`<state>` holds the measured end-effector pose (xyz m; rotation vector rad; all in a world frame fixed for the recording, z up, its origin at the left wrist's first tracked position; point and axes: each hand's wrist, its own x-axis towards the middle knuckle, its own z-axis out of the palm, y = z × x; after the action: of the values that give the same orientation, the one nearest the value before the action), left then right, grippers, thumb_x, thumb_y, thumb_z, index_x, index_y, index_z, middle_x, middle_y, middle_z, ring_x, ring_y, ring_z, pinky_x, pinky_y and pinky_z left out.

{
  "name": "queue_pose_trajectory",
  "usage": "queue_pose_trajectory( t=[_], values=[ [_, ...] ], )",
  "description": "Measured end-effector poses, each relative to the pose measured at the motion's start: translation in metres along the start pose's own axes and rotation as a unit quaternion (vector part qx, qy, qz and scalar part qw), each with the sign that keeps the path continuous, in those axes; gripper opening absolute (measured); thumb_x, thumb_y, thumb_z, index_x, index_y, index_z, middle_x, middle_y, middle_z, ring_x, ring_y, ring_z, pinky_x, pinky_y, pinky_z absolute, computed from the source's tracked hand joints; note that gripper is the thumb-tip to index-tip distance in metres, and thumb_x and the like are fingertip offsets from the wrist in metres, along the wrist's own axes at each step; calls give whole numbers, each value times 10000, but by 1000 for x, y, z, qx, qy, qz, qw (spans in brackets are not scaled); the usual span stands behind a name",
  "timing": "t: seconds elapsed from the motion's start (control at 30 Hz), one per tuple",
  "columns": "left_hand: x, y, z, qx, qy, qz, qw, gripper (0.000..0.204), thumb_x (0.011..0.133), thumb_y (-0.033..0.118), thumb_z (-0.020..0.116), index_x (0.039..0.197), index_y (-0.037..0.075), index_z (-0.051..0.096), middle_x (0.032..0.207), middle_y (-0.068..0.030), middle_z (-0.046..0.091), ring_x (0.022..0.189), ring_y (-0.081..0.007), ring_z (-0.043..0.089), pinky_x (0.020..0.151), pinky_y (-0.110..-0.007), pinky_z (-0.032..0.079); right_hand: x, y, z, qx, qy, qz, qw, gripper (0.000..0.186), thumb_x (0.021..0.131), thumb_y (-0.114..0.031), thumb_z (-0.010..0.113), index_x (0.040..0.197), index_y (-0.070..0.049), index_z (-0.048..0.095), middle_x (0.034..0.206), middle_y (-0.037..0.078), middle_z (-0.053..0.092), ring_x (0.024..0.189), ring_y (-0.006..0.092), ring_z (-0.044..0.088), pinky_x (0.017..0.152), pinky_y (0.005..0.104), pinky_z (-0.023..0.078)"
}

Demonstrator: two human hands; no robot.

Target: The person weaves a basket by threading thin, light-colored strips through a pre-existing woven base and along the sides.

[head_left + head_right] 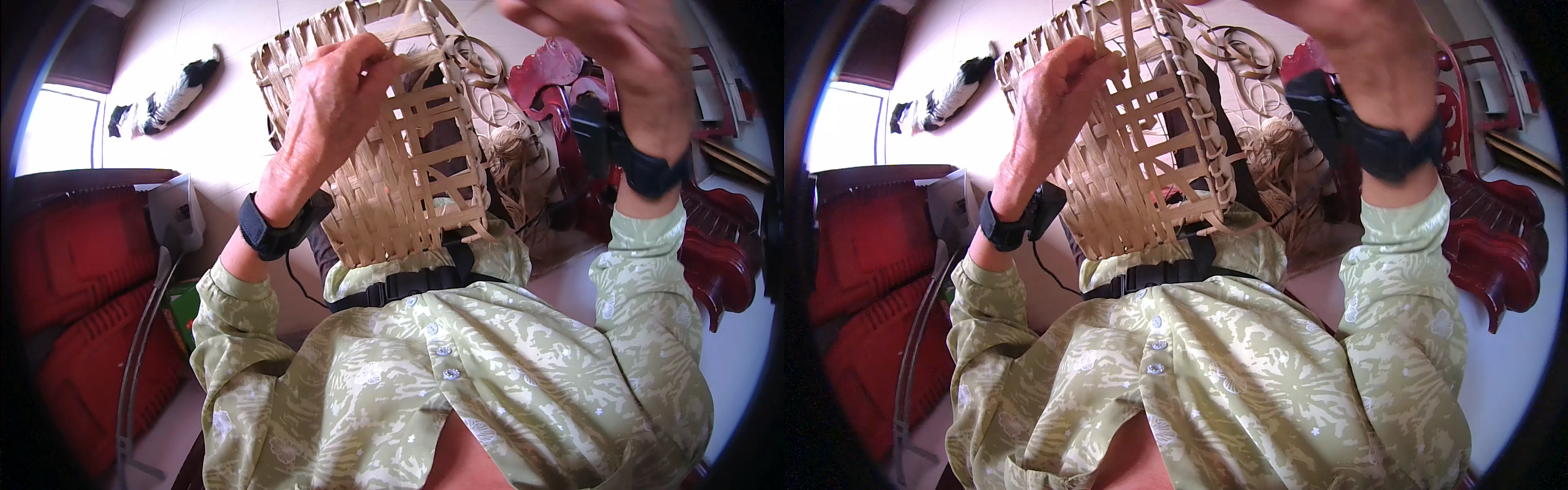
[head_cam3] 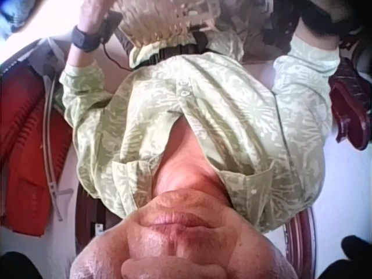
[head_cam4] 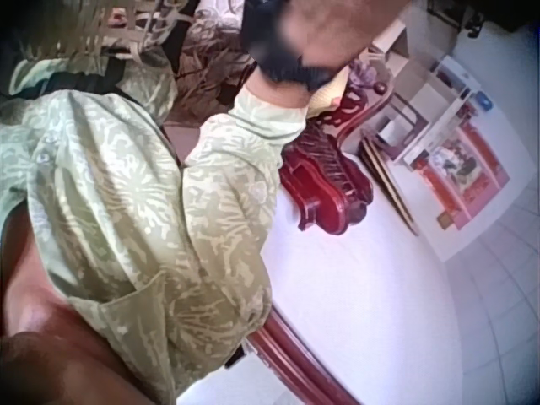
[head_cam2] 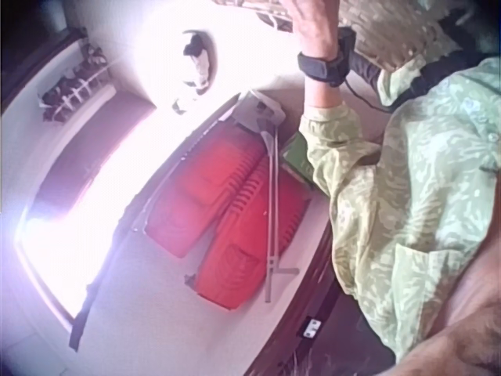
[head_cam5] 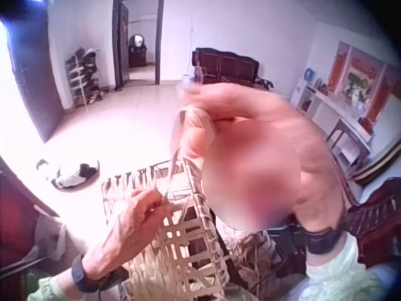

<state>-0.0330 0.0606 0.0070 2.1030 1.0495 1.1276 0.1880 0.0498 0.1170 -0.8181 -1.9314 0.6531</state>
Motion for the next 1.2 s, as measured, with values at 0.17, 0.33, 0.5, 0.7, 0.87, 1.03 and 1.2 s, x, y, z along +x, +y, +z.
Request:
queue_pose_trajectory(
  t=[0.17,0.33,0.5,0.7,0.87,1.03,1.2],
  values=[
    [-5,4,5,-41,0,-13,999,153,930,173,687,934,29,635,715,-95,664,698,-249,631,654,-360,524,-21,-33,-49,152,-277,340,886,301,1040,-254,547,1100,12,675,791,43,684,472,24,518,377,142,342],
    [-1,32,4,42,-45,-16,998,136,912,154,739,934,29,689,841,-67,659,683,-123,669,594,-255,514,-37,-26,-48,-263,208,200,921,260,965,-293,682,1087,-68,729,938,15,727,774,47,584,637,233,470],
    [-7,47,6,68,14,48,996,78,817,75,712,848,48,647,717,-93,706,733,-334,641,774,-411,510,-21,-55,20,-358,-10,17,934,281,913,-274,735,1083,-51,720,893,32,726,761,92,603,650,267,478],
    [0,38,6,53,-36,3,998,125,910,78,717,962,-11,647,826,-72,679,726,-119,684,611,-255,529,-39,-5,19,-208,-95,162,960,222,879,-185,754,1009,-17,690,768,58,673,686,99,596,640,287,482],
    [8,36,12,19,-33,-6,999,79,816,57,711,879,45,664,750,-110,707,732,-324,655,778,-431,525,-36,19,9,-7,-134,308,942,192,926,-203,712,849,-32,673,683,-29,579,621,55,461,561,247,362],
    [21,26,-17,-44,-153,20,987,222,909,115,732,1127,85,705,923,-42,749,635,-74,675,509,-203,481,-61,35,9,124,-78,241,960,266,909,-264,677,747,-53,686,698,-51,613,659,40,497,614,224,382],
    [61,2,-36,24,-78,67,994,204,966,156,679,1164,123,715,886,-17,747,666,-87,681,563,-222,520,-69,29,8,150,-33,282,947,249,916,-236,676,779,-28,669,726,-17,623,722,52,560,679,227,440]
  ],
)
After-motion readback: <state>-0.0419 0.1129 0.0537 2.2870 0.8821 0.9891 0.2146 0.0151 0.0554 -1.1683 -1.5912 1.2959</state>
